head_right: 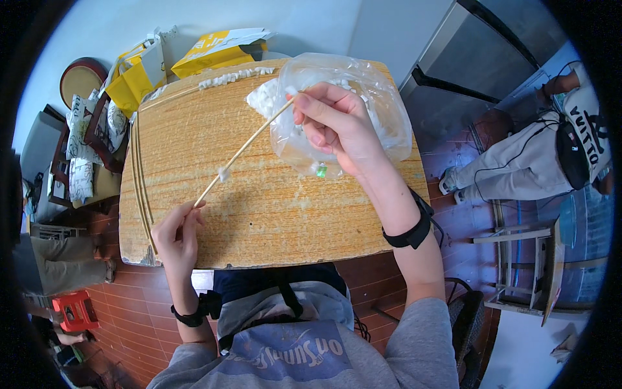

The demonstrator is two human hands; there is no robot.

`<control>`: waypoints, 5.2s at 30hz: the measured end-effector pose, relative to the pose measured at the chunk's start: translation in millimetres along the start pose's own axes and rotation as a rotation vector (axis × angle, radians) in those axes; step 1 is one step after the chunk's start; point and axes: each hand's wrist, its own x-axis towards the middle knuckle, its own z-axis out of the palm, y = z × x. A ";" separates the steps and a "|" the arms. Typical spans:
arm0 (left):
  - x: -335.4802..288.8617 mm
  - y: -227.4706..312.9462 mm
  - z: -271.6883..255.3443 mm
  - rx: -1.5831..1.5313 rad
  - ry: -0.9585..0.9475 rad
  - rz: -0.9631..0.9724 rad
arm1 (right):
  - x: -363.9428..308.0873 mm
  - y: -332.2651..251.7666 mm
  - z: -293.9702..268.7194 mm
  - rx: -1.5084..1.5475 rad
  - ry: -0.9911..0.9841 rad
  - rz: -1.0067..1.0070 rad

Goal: The person skewers small white cubes onto a wooden stick by hand, places it on the table, and then begins skewering more cubes onto a new stick.

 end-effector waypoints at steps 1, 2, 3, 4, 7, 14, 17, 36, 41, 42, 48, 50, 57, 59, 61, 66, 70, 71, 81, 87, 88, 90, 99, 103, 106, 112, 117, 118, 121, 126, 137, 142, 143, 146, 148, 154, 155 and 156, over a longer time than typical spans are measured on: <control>1.1 1.5 -1.1 0.020 -0.010 -0.011 | 0.0 0.9 0.2 -0.003 0.011 0.000; 1.9 2.5 -1.6 0.041 -0.019 -0.021 | -0.1 1.7 0.0 -0.003 0.012 0.001; 2.0 3.3 -1.7 0.041 -0.019 -0.022 | -0.1 2.1 0.2 0.003 0.015 0.005; 2.0 4.2 -1.3 0.041 -0.003 -0.021 | -0.1 2.6 0.4 0.009 0.019 0.009; 1.4 4.3 -0.6 0.049 0.039 -0.013 | -0.2 3.8 3.1 0.005 0.041 0.014; -3.3 7.2 -0.4 0.124 -0.030 0.003 | -2.5 -1.9 4.9 0.002 0.048 0.004; -4.9 2.4 1.8 0.098 -0.051 0.022 | -3.7 3.7 6.6 -0.012 -0.037 0.028; -4.3 1.8 1.1 0.055 -0.091 -0.008 | -13.7 16.8 37.8 -0.154 -0.099 0.127; -3.0 3.9 4.5 0.020 0.022 0.023 | -15.0 20.5 45.7 -0.179 -0.079 0.125; -2.8 3.5 5.2 0.020 0.020 0.024 | -15.8 22.3 49.1 -0.214 -0.107 0.156; -2.9 0.6 4.5 0.051 0.063 0.085 | -18.8 26.9 55.1 -0.245 -0.112 0.217; -3.3 0.1 3.5 0.081 0.030 0.103 | -19.0 26.9 56.1 -0.255 -0.104 0.221; -2.4 4.5 5.4 0.120 0.052 0.110 | -19.2 11.6 58.7 -0.424 -0.074 0.276; 1.4 11.7 4.8 0.059 -0.044 -0.004 | -17.9 -1.7 57.3 -0.460 -0.089 0.288; 0.9 8.6 4.6 0.052 -0.048 -0.005 | -16.7 -16.3 49.0 -0.668 0.005 0.184; 0.5 6.9 6.7 0.029 -0.033 0.040 | -8.2 -22.8 11.1 -1.531 0.374 -0.116; -1.6 2.3 4.4 -0.024 0.031 0.059 | -5.8 -0.8 -38.0 -1.894 0.324 -0.206; -1.3 2.3 5.0 -0.017 0.003 0.066 | -6.7 10.0 -49.5 -1.902 0.335 -0.198; -4.3 1.2 2.9 -0.037 0.057 0.057 | 2.2 4.5 -33.1 -1.773 0.297 0.009; -4.4 1.3 3.7 -0.045 0.071 0.050 | 3.7 -0.7 -25.0 -1.706 0.282 -0.128; -4.0 1.2 4.7 -0.048 0.075 0.049 | 4.0 -1.3 -22.4 -1.662 0.246 -0.207; -3.4 2.0 4.5 -0.050 0.082 0.048 | 4.0 0.1 -17.2 -1.564 0.197 -0.132; -0.9 -1.4 5.8 0.011 0.099 -0.043 | 2.9 2.4 -16.5 -1.621 0.122 -0.030; -0.9 -2.9 6.6 -0.007 0.121 -0.042 | 2.9 -2.3 -8.4 -1.558 0.200 -0.030; -0.9 -2.8 5.8 0.000 0.116 -0.054 | 0.8 -17.1 -1.7 -1.242 0.226 -0.010; -1.7 1.9 3.7 0.037 0.107 -0.035 | 0.1 -28.7 -9.3 -0.417 0.099 -0.058; -2.5 2.6 2.4 0.066 0.073 0.031 | 0.5 -28.3 -4.9 -0.249 0.072 -0.135; -2.5 2.7 2.6 0.059 0.063 0.031 | 0.7 -27.6 -4.9 -0.225 0.062 -0.148; -2.4 2.6 2.2 0.053 0.040 0.024 | 1.8 -25.8 -5.8 -0.225 0.042 -0.183; -1.6 2.8 4.5 0.041 0.062 0.025 | 0.7 -27.5 -4.6 -0.219 0.046 -0.179; -2.7 1.7 5.3 0.033 0.059 0.006 | -2.0 -29.1 -1.5 -0.257 0.028 -0.163; -2.0 2.8 4.7 0.040 0.058 0.019 | -2.1 -29.3 -1.2 -0.221 0.020 -0.179; -1.9 3.1 4.9 0.040 0.058 0.021 | -2.2 -29.1 -1.8 -0.221 0.021 -0.178; -1.7 3.2 4.4 0.040 0.058 0.022 | -1.9 -28.5 -2.3 -0.193 0.016 -0.185; -1.4 2.9 4.7 0.040 0.054 0.023 | -2.3 -28.9 -1.7 -0.215 0.021 -0.195; -1.5 2.6 4.9 0.031 0.035 0.036 | -1.9 -27.7 1.5 -0.243 0.065 -0.193; -1.8 2.4 4.9 0.024 0.029 0.022 | -1.4 -26.6 0.3 -0.243 0.065 -0.192; -1.8 2.5 4.8 0.024 0.029 0.023 | -1.1 -25.4 -1.8 -0.253 0.056 -0.202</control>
